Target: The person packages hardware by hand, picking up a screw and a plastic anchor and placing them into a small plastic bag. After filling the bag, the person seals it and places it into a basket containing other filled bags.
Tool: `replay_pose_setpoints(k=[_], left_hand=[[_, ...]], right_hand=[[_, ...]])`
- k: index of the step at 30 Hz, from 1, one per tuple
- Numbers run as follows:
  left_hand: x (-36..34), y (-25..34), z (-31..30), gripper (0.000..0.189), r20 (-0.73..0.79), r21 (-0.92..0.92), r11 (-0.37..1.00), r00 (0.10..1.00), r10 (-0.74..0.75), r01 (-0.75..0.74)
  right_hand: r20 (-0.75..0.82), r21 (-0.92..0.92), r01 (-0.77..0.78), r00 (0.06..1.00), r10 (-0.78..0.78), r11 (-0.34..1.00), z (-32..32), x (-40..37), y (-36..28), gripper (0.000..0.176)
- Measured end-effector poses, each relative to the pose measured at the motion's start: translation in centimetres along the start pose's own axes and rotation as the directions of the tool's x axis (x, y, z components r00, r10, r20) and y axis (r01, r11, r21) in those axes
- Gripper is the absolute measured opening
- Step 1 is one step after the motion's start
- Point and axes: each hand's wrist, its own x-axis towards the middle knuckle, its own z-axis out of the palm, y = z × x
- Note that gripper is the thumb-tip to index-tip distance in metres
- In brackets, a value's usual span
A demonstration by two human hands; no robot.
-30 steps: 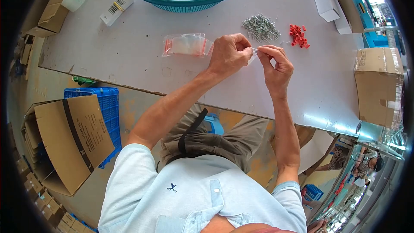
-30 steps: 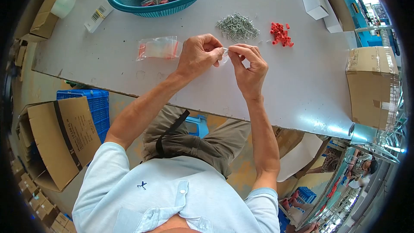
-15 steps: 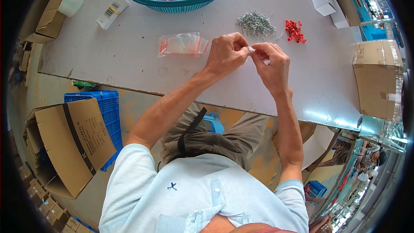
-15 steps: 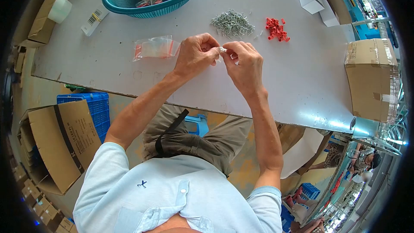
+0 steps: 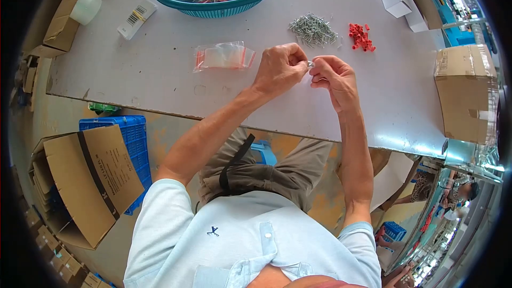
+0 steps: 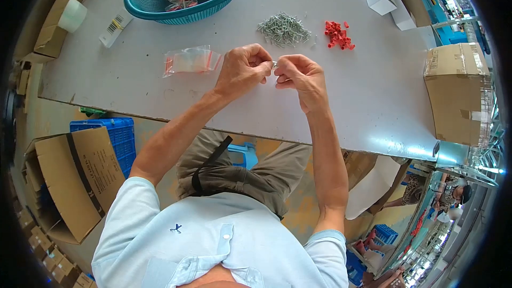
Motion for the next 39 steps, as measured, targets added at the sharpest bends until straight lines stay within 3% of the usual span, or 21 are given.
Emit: replay_pose_setpoints(k=[1, 5, 9, 12, 15, 17, 19, 20, 24, 26, 28, 29, 31, 34, 39], left_hand=[[0.1, 0.1, 0.0, 0.008, -0.014, -0.006, 0.999, 0.999, -0.034, 0.034], [0.0, 0.3, 0.0, 0.008, -0.023, -0.011, 0.998, 0.998, -0.064, 0.064], [-0.1, 0.1, 0.3, 0.008, -0.025, 0.026, 1.000, 1.000, 0.001, 0.000], [-0.4, 0.3, 0.4, 0.008, -0.041, 0.087, 0.987, 0.989, 0.142, -0.138], [-0.5, 0.5, 0.4, 0.008, -0.005, 0.155, 0.979, 0.991, 0.137, -0.134], [-0.3, 0.1, 0.4, 0.008, 0.025, 0.055, 0.998, 1.000, 0.007, -0.009], [-0.2, 0.0, 0.3, 0.008, 0.050, -0.016, 0.999, 0.998, -0.044, 0.045], [-0.1, 0.0, 0.3, 0.008, 0.073, -0.080, 0.991, 0.992, -0.100, 0.106], [-0.1, 0.2, 0.4, 0.007, 0.060, -0.092, 0.992, 0.995, -0.078, 0.084], [-0.2, -0.3, 0.7, 0.006, 0.036, -0.096, 0.995, 0.999, 0.009, -0.005], [-0.2, 0.5, 0.4, 0.006, 0.047, -0.120, 0.992, 0.999, -0.027, 0.033], [-0.2, 0.8, 0.3, 0.006, 0.059, -0.145, 0.987, 0.996, -0.063, 0.071], [-0.1, 0.9, 0.0, 0.006, 0.057, -0.184, 0.978, 0.994, -0.091, 0.100], [0.1, 0.7, 0.1, 0.008, 0.038, -0.240, 0.964, 0.994, -0.106, 0.112], [-0.2, 0.7, 0.1, 0.010, 0.045, -0.230, 0.969, 0.995, -0.084, 0.092]], right_hand=[[-0.007, 0.119, -0.048, 0.999, 0.049, 0.992, 0.1, 0.0, -0.1, 0.025], [0.012, 0.121, -0.049, 0.999, 0.048, 0.991, 0.1, -0.6, -0.5, 0.025], [-0.019, -0.080, 0.037, 0.999, -0.038, 0.996, 0.8, -0.7, -0.3, 0.021], [-0.038, -0.180, 0.058, 0.997, -0.066, 0.982, 1.1, -0.6, 0.0, 0.017], [-0.046, -0.242, 0.063, 0.996, -0.076, 0.968, 0.9, -0.6, -0.3, 0.014], [-0.045, -0.270, 0.061, 0.996, -0.076, 0.961, 1.1, -0.8, -0.8, 0.012], [-0.060, -0.479, 0.111, 0.986, -0.158, 0.871, 1.9, -1.4, -1.9, 0.011], [-0.070, -0.482, 0.109, 0.984, -0.162, 0.870, 2.0, -1.5, -2.1, 0.011], [-0.066, -0.423, 0.130, 0.983, -0.174, 0.897, 1.5, -1.7, -2.0, 0.009], [-0.048, -0.423, 0.140, 0.983, -0.176, 0.895, 1.4, -1.7, -1.6, 0.010], [-0.038, -0.612, 0.219, 0.952, -0.305, 0.760, 1.5, -2.2, -1.2, 0.012], [-0.037, -0.607, 0.220, 0.952, -0.303, 0.764, 1.4, -2.2, -1.1, 0.012], [-0.117, -0.322, 0.158, 0.972, -0.205, 0.933, 1.2, -2.2, -0.8, 0.017], [-0.126, -0.141, 0.131, 0.981, -0.149, 0.981, 1.0, -2.3, -0.7, 0.020], [-0.125, -0.252, 0.119, 0.980, -0.154, 0.960, 1.4, -2.4, -0.6, 0.021]])
